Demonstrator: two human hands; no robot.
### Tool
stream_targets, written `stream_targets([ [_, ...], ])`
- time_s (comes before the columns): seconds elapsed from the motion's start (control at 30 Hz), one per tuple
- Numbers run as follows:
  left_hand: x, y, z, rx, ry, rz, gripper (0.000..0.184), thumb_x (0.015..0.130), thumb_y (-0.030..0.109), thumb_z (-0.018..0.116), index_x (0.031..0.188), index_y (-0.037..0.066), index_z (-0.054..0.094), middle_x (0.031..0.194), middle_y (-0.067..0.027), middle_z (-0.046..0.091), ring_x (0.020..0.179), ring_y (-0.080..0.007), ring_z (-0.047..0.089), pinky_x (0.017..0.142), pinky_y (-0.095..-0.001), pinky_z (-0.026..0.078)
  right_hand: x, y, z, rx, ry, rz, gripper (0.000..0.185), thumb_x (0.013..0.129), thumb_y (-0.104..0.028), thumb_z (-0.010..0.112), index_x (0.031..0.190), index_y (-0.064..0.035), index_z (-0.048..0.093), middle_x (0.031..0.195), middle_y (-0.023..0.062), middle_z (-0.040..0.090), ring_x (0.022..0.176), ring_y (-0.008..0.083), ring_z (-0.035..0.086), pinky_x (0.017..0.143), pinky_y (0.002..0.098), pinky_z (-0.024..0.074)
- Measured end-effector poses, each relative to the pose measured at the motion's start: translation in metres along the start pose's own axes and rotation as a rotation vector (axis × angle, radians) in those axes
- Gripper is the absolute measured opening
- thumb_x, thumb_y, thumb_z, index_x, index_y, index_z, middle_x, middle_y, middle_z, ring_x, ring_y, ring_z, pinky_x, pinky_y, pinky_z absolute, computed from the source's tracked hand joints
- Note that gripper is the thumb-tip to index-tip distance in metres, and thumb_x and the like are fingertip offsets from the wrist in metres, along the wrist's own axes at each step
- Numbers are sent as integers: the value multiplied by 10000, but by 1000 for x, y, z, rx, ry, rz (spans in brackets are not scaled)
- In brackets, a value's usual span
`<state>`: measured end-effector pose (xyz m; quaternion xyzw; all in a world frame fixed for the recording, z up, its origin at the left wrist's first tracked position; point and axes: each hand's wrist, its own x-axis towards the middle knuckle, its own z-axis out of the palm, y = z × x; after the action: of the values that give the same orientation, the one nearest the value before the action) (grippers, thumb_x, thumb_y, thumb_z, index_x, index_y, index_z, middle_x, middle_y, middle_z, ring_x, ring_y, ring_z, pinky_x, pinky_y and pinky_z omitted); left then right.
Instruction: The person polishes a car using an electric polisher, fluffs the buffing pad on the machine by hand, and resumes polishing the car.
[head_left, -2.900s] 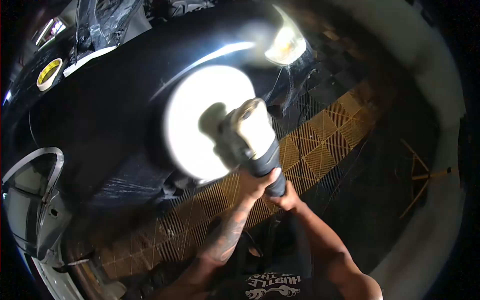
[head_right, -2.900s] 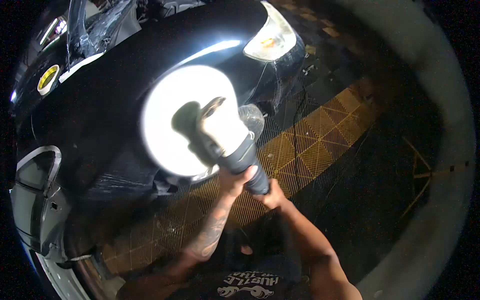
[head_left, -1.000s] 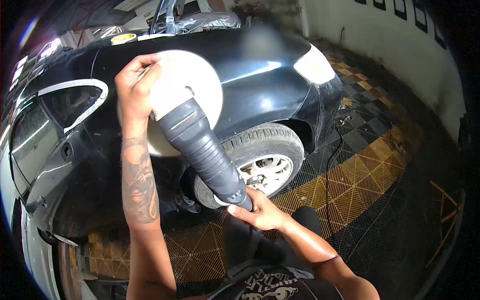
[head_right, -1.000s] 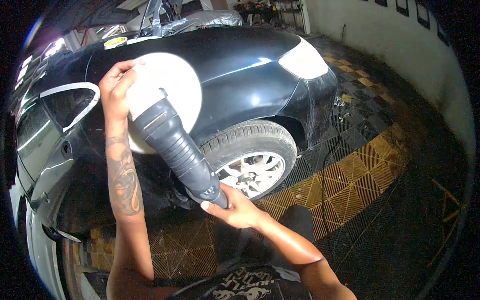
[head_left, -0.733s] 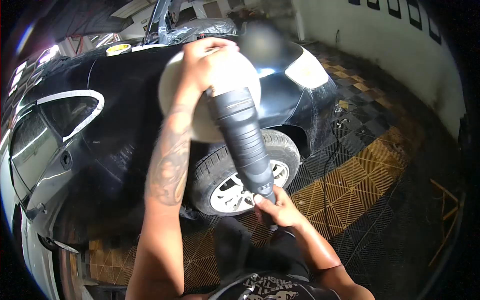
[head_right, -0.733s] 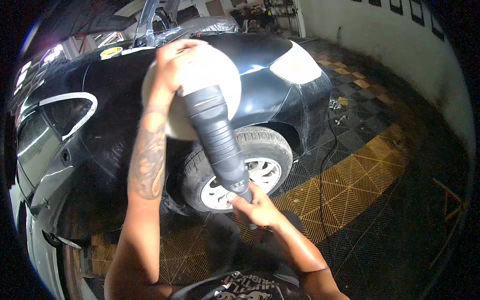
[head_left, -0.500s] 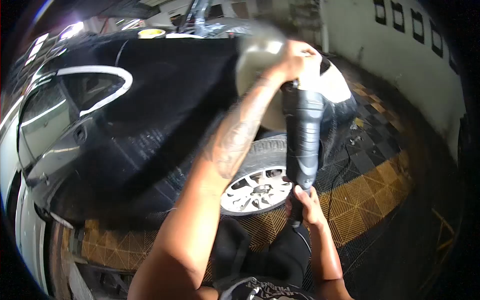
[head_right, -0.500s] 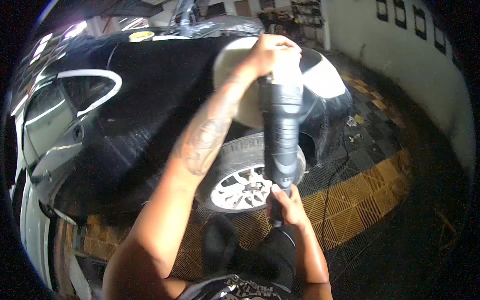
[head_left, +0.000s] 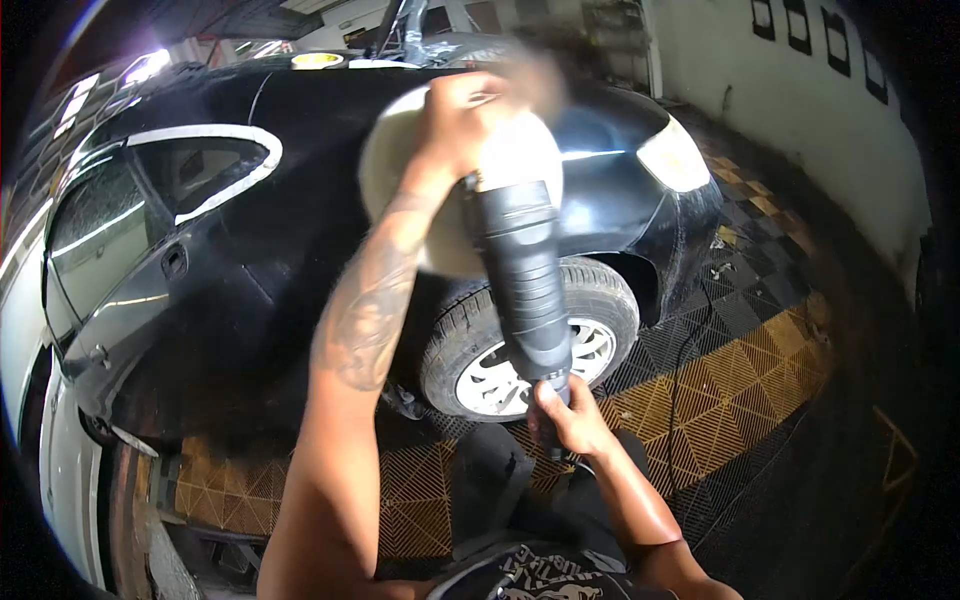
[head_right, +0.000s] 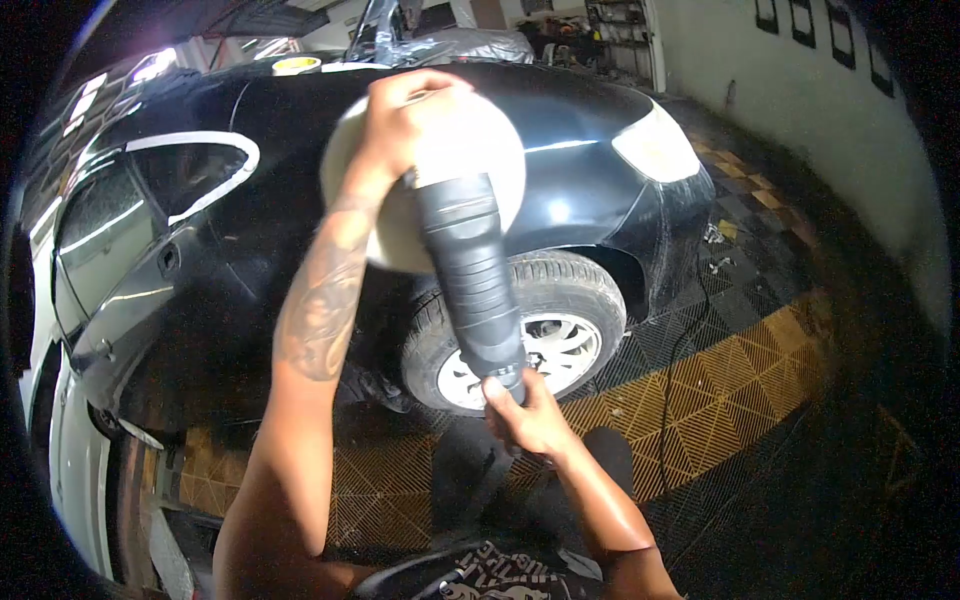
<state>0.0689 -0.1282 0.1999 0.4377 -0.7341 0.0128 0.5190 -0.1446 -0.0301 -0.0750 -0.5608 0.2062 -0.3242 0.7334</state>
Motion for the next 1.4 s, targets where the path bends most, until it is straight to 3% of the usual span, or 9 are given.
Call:
stream_targets([
  [0.2, -43, 13, -65, -19, 165, -57, 194, 818, 121, 659, 908, -41, 718, 810, -47, 704, 741, -96, 634, 695, -240, 499, 7, -16, 30, -106, -165, -12, 535, 980, -534, 502, 1039, -4, 541, 634, 31, 550, 515, 129, 533, 481, 296, 440],
  [0.4, -70, 9, -113, -146, 234, -87, 187, 886, 75, 600, 987, -68, 664, 919, -120, 712, 819, -148, 670, 765, -255, 523, 15, -22, 47, -136, -252, 20, 568, 979, -568, 471, 971, -2, 509, 675, 66, 576, 571, 139, 572, 535, 299, 466],
  [0.47, -74, 7, -115, -127, 221, -77, 194, 917, 79, 570, 1022, -68, 640, 966, -155, 712, 853, -179, 689, 797, -274, 539, 18, -23, 45, -294, -314, 1, 650, 946, -587, 532, 1159, 26, 558, 758, 62, 618, 681, 136, 593, 639, 312, 502],
  [0.53, -74, 6, -110, -175, 232, -96, 188, 917, 77, 570, 1015, -67, 641, 967, -161, 711, 851, -185, 688, 794, -279, 539, 18, -19, 45, -354, -251, -224, 596, 918, -490, 650, 1194, 33, 576, 927, 99, 672, 843, 152, 622, 794, 321, 511],
  [0.67, -62, 4, -82, -188, 189, -92, 199, 909, 87, 585, 1020, -68, 645, 963, -147, 710, 842, -164, 679, 780, -264, 529, 9, -27, 37, -211, -192, -215, 359, 825, -170, 782, 1065, 11, 587, 764, 3, 629, 608, 87, 575, 557, 260, 469],
  [0.73, -50, 3, -60, -210, 212, -57, 174, 861, 74, 631, 942, -69, 689, 832, -69, 699, 743, -95, 635, 697, -217, 499, 5, -27, 20, -198, -183, -35, 411, 813, -141, 753, 1161, 23, 608, 966, 68, 678, 884, 123, 605, 814, 287, 490],
  [0.93, 0, -1, 17, -225, 134, -8, 170, 815, 102, 638, 852, -40, 725, 773, -64, 709, 712, -119, 657, 677, -257, 528, 1, -31, -30, -39, -79, -12, 304, 788, -64, 730, 1044, 14, 587, 707, 37, 621, 572, 119, 604, 533, 271, 490],
  [1.17, 62, -19, 113, -188, 45, 13, 235, 768, 214, 705, 829, -9, 749, 764, -101, 737, 688, -145, 702, 655, -290, 562, 1, -39, -73, 76, 140, 16, 317, 768, -37, 711, 1048, 47, 590, 675, 70, 612, 535, 160, 591, 511, 313, 509],
  [1.4, 34, -5, 74, -146, 49, 22, 180, 781, 180, 727, 818, 7, 755, 750, -86, 737, 685, -138, 702, 651, -277, 558, -5, -29, -46, 50, 11, -2, 323, 797, -49, 689, 1096, 34, 598, 654, 63, 611, 519, 159, 588, 500, 304, 497],
])
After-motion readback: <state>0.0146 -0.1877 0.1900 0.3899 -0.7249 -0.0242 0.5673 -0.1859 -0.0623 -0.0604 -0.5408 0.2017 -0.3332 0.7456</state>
